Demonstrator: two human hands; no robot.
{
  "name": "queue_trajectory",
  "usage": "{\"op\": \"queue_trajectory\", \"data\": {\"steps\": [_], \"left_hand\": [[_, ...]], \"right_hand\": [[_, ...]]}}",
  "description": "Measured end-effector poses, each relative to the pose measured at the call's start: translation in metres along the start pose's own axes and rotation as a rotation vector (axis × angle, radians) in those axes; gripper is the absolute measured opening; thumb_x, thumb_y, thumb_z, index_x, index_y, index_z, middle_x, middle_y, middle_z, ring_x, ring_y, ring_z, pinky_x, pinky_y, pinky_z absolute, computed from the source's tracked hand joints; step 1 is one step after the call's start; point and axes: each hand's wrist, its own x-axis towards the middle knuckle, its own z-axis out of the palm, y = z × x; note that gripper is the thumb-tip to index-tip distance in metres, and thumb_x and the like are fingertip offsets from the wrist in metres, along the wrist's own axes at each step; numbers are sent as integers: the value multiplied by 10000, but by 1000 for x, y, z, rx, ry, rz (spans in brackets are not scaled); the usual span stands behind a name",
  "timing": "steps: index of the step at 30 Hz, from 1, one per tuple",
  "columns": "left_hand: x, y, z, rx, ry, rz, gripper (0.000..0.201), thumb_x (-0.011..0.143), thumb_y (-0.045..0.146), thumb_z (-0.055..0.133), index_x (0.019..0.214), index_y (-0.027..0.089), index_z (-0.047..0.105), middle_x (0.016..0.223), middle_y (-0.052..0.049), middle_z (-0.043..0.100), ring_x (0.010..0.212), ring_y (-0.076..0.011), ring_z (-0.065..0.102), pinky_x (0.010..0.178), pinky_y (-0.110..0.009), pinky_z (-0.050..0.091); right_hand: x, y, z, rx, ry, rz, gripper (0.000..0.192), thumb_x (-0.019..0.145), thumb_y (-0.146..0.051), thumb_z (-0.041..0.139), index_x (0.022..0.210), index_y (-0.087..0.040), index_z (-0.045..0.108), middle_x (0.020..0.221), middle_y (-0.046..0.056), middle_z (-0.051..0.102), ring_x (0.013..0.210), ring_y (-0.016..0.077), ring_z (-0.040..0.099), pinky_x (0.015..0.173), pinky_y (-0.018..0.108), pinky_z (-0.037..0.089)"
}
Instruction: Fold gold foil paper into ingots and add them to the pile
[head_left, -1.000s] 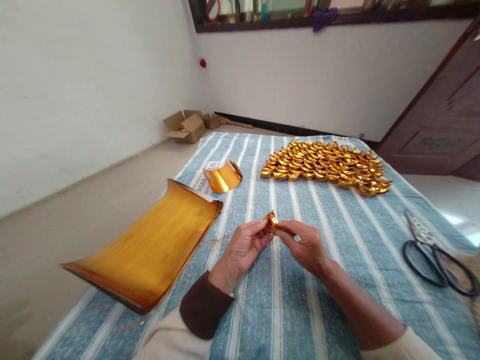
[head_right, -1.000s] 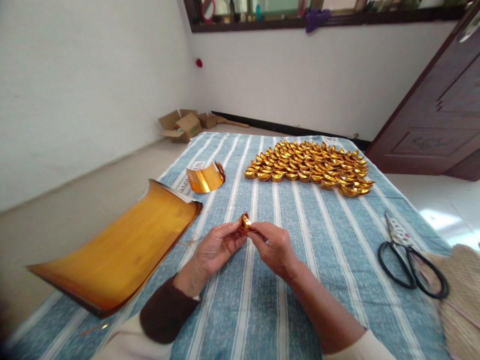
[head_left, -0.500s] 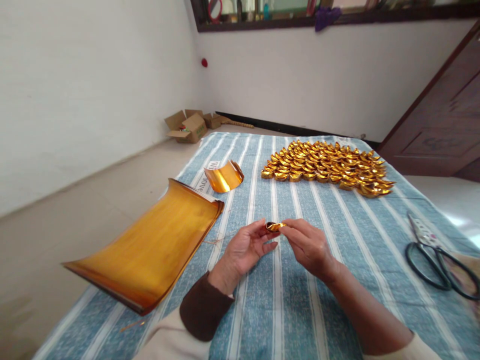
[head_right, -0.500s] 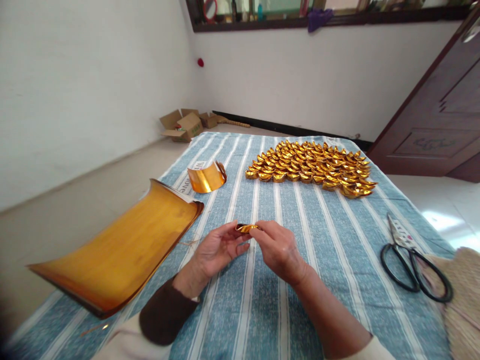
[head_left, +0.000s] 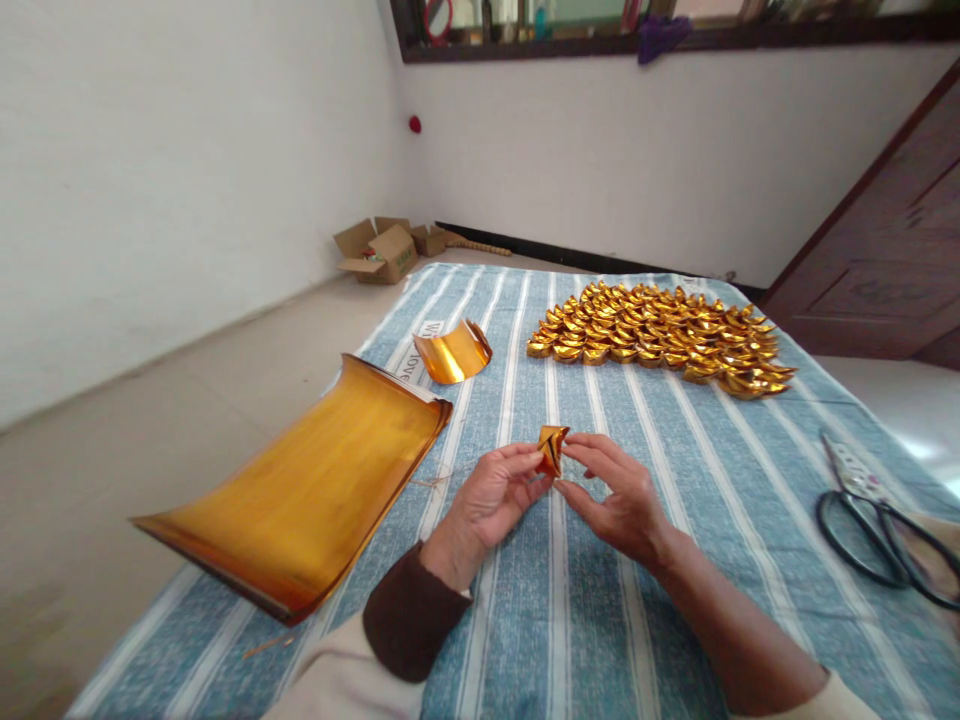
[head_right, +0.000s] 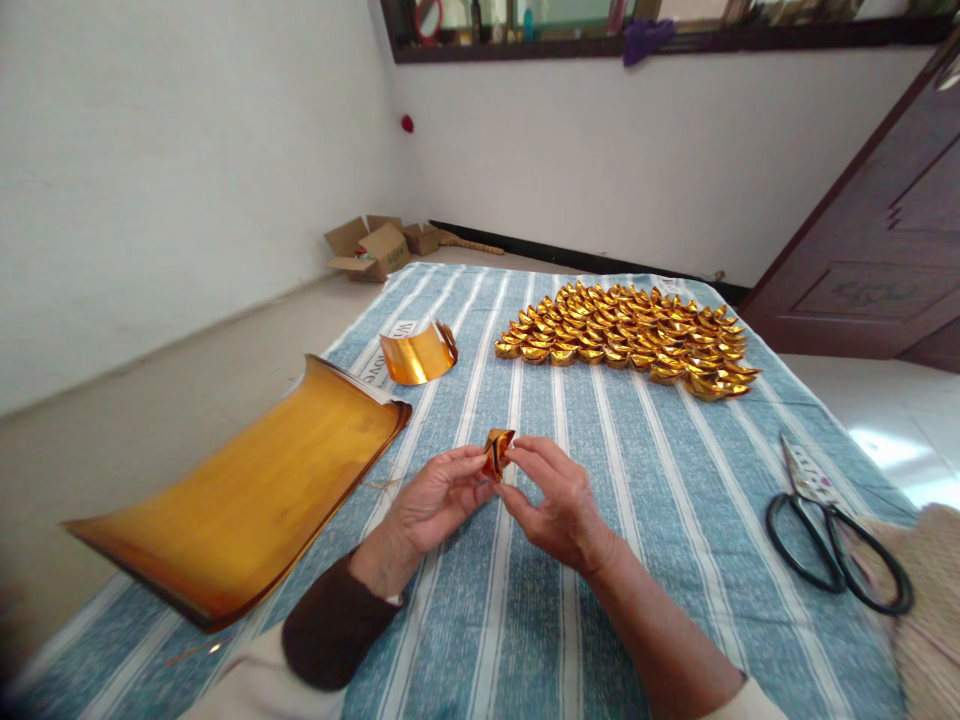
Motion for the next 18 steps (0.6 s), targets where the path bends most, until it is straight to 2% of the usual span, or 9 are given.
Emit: {"op": "queue_trajectory", "data": {"steps": [3, 7, 13, 18], "left_hand": [[0, -1, 0, 11, 1, 15, 87, 704, 44, 719, 770, 100, 714, 769, -54, 693, 704, -123, 640, 699, -228, 524], [-1, -2, 1, -17, 14, -2, 91, 722, 19, 689, 752, 104, 704, 806, -63, 701, 749, -134, 653, 711, -231, 536], [0, -2, 4, -32, 59, -40, 73, 775, 60, 655, 796, 82, 721, 802, -76, 696, 713, -133, 642, 661, -238, 548], [-2, -1, 5, 21, 47, 9, 52, 765, 72, 671, 759, 80, 722, 806, -68, 686, 736, -131, 637, 665, -232, 551]], "right_hand": [[-2, -3, 4, -9, 12, 22, 297, 854, -269, 646, 1144, -203, 636, 1046, 116, 692, 948, 233, 668, 753, 376, 601], [-5, 1, 9, -32, 42, 33, 235, 901, -228, 583, 1125, -207, 652, 987, 102, 709, 918, 222, 677, 769, 373, 591], [-6, 2, 9, -44, 25, -8, 284, 913, -168, 545, 1180, -203, 636, 1009, 99, 718, 937, 215, 681, 817, 370, 578], [-5, -1, 9, -32, 32, -7, 260, 908, -160, 548, 1143, -198, 653, 983, 95, 724, 892, 202, 685, 784, 351, 583]]}}
